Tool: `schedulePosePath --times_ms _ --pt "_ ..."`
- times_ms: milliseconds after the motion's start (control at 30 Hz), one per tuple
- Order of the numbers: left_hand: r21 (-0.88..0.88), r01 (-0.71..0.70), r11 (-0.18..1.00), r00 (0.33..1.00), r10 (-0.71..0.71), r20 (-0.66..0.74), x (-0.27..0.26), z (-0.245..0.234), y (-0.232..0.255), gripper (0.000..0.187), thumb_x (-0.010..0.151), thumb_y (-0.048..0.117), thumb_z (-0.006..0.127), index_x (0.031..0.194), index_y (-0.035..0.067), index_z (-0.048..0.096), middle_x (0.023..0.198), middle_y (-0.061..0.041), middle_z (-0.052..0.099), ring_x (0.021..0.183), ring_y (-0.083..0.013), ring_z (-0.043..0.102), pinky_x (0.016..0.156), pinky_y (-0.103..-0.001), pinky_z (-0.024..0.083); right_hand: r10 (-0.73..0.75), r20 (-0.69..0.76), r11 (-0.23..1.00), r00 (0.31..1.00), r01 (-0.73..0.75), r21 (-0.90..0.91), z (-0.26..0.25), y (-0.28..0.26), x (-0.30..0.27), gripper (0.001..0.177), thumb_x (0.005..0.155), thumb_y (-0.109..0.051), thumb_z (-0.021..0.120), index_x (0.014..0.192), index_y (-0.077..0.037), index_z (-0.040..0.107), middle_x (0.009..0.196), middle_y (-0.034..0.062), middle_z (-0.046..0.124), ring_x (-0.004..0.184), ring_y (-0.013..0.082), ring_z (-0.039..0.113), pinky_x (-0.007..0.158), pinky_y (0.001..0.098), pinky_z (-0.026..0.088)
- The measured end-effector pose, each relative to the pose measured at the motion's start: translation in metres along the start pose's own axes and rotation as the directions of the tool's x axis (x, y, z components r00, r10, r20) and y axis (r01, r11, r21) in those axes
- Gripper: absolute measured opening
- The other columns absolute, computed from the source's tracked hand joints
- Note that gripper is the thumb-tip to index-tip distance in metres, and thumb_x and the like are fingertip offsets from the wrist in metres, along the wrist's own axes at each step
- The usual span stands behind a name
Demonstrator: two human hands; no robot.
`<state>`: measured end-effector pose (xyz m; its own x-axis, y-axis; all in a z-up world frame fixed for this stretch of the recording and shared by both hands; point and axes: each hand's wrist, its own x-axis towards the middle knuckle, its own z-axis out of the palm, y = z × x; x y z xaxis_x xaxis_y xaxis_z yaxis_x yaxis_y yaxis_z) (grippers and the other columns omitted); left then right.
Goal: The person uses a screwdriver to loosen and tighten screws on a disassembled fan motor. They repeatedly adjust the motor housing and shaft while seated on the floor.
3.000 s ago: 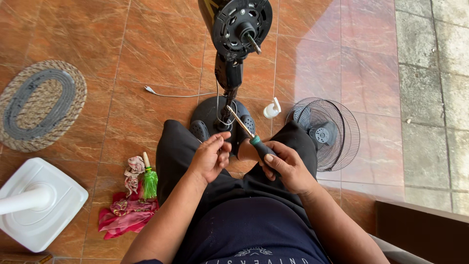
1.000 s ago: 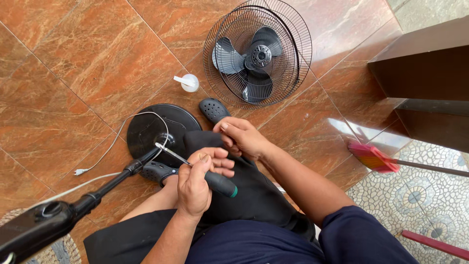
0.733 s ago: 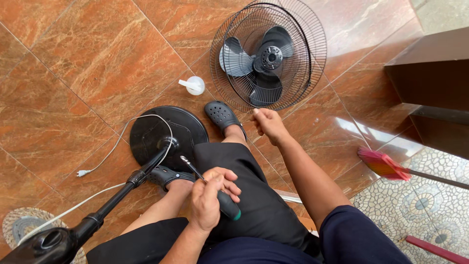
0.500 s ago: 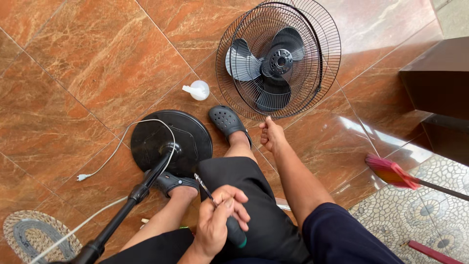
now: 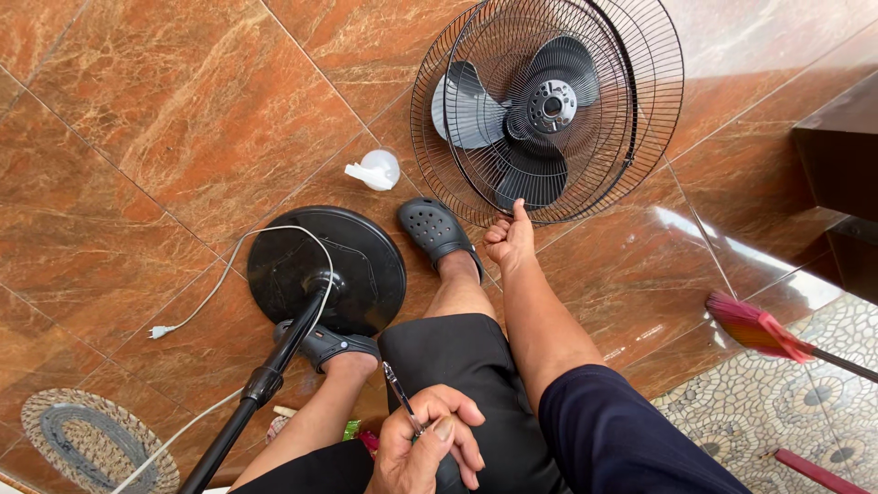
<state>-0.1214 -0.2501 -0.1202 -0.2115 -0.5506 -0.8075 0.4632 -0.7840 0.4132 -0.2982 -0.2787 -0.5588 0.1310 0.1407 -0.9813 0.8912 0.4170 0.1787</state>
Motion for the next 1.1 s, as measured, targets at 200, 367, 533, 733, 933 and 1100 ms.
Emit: schedulePosePath --times_ms 200,367,533,733,933,1100 --pt "-0.006 0.066 0.998 0.998 -0.066 0.012 0.001 0.0 -0.003 0.035 0.105 0.02 0.05 0.104 -0.013 0.062 0.086 -0.023 0.067 0.06 -0.0205 0.068 0.055 -0.031 0.061 -0.008 0.216 0.998 0.976 0.022 -0.062 -0.003 -0.04 -0.017 0.042 0.095 -0.036 0.065 0.066 -0.017 0.04 0.054 -0.006 0.03 0.043 0.0098 0.026 0.04 0.0266 0.021" --pt "0.046 0.026 0.999 1.0 -0.025 -0.01 0.006 0.005 -0.004 0.035 0.103 0.019 0.05 0.091 -0.011 0.062 0.096 -0.026 0.068 0.057 -0.0221 0.07 0.05 -0.032 0.062 -0.059 0.314 0.998 0.947 0.063 -0.005 -0.012 -0.094 -0.065 0.04 0.094 -0.029 0.065 0.064 -0.017 0.041 0.053 -0.0054 0.035 0.042 0.0092 0.029 0.038 0.0256 0.022" --pt "0.031 0.02 0.999 0.999 -0.019 -0.032 0.006 0.009 -0.005 0.034 0.102 0.019 0.051 0.085 -0.01 0.059 0.103 -0.027 0.065 0.06 -0.0228 0.071 0.049 -0.034 0.063 -0.185 0.261 0.982 0.948 0.169 0.084 -0.04 -0.155 -0.089 0.04 0.097 -0.029 0.064 0.067 -0.016 0.042 0.055 -0.0054 0.036 0.044 0.0095 0.031 0.039 0.0242 0.023" --pt "0.026 0.042 0.999 0.998 -0.041 -0.037 0.007 0.008 -0.013 0.032 0.1 0.019 0.052 0.087 -0.009 0.059 0.102 -0.029 0.065 0.063 -0.023 0.072 0.048 -0.035 0.063 -0.257 0.153 0.957 0.954 0.23 0.174 -0.073 -0.208 -0.058 0.043 0.098 -0.033 0.059 0.064 -0.015 0.038 0.054 -0.0035 0.032 0.043 0.0116 0.028 0.039 0.0265 0.023" --pt "0.041 0.074 0.996 0.997 -0.072 -0.038 0.005 -0.001 -0.017 0.031 0.101 0.019 0.053 0.084 -0.006 0.057 0.106 -0.03 0.066 0.065 -0.0233 0.073 0.054 -0.034 0.063 -0.298 -0.01 0.923 0.954 0.291 0.252 -0.073 -0.209 -0.028 0.036 0.099 -0.032 0.054 0.068 -0.014 0.048 0.056 -0.0058 0.032 0.043 0.0098 0.026 0.04 0.025 0.021" --pt "0.092 0.092 0.991 0.995 -0.095 0.026 0.006 -0.007 -0.023 0.031 0.102 0.021 0.052 0.085 -0.005 0.056 0.108 -0.029 0.067 0.068 -0.0222 0.076 0.059 -0.032 0.064 -0.356 0.073 0.891 0.932 0.315 0.326 -0.065 -0.179 -0.012 0.055 0.096 -0.062 0.051 0.067 -0.015 0.046 0.054 -0.0043 0.03 0.043 0.0114 0.027 0.039 0.0265 0.019"
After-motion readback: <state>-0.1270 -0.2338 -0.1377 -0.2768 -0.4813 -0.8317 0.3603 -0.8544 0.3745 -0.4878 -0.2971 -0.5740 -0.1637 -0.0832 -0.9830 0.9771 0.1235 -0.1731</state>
